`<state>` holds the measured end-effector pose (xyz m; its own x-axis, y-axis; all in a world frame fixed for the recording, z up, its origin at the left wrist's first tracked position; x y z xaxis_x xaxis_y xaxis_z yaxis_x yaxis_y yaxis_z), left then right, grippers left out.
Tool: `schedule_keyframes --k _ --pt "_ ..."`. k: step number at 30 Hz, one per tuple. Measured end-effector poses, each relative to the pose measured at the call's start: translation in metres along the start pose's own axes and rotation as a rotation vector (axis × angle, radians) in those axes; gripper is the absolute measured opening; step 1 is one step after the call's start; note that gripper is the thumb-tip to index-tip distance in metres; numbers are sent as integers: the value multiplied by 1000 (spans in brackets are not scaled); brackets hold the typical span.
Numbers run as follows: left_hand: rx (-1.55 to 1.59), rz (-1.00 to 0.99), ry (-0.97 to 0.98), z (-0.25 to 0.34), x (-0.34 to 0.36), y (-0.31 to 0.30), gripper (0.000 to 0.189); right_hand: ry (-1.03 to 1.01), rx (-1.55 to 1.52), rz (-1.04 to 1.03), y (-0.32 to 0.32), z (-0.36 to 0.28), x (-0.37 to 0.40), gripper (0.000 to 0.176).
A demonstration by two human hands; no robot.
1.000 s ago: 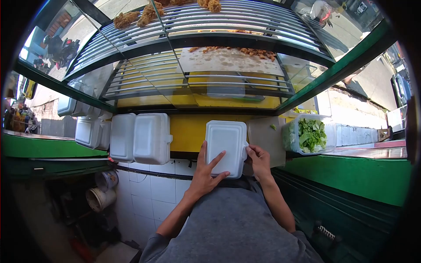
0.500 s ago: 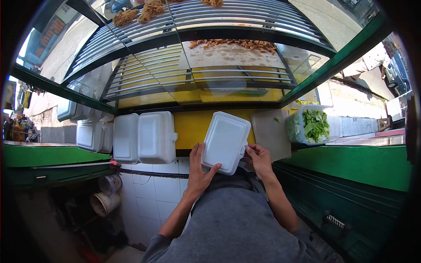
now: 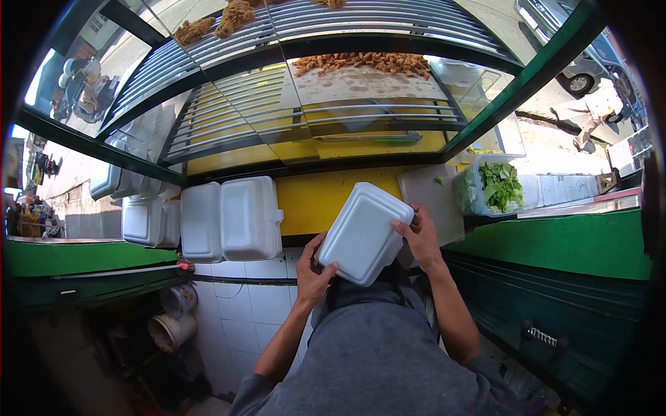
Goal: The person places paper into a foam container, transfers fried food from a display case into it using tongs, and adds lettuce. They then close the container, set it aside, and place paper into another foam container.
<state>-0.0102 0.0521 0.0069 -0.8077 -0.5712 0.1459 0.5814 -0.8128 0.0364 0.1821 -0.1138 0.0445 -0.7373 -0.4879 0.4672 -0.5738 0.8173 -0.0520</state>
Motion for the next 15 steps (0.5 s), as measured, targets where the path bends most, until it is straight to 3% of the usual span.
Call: schedule_keyframes --k 3,7,13,15 --pt "210 6 54 19 -1 9 64 -55 -81 -9 -21 -7 7 55" --pt "221 -105 166 68 -16 46 67 -169 -371 -4 -54 -56 28 64" --pt "367 -346 270 114 -54 138 76 -283 -390 241 -152 -93 39 65" --pt "373 -457 325 125 -70 166 80 -311 -531 337 -188 -102 33 59"
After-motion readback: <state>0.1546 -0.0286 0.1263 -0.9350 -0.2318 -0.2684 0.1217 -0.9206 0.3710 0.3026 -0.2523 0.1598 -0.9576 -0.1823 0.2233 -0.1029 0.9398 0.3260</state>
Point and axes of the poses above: each hand's wrist, its own x-axis away from the middle knuckle, its own y-axis out of the palm, z = x × y, the point moved 1 cm from there along -x, towards the middle knuckle, and after that the axes turned 4 degrees about y, right-handed, at the moved point
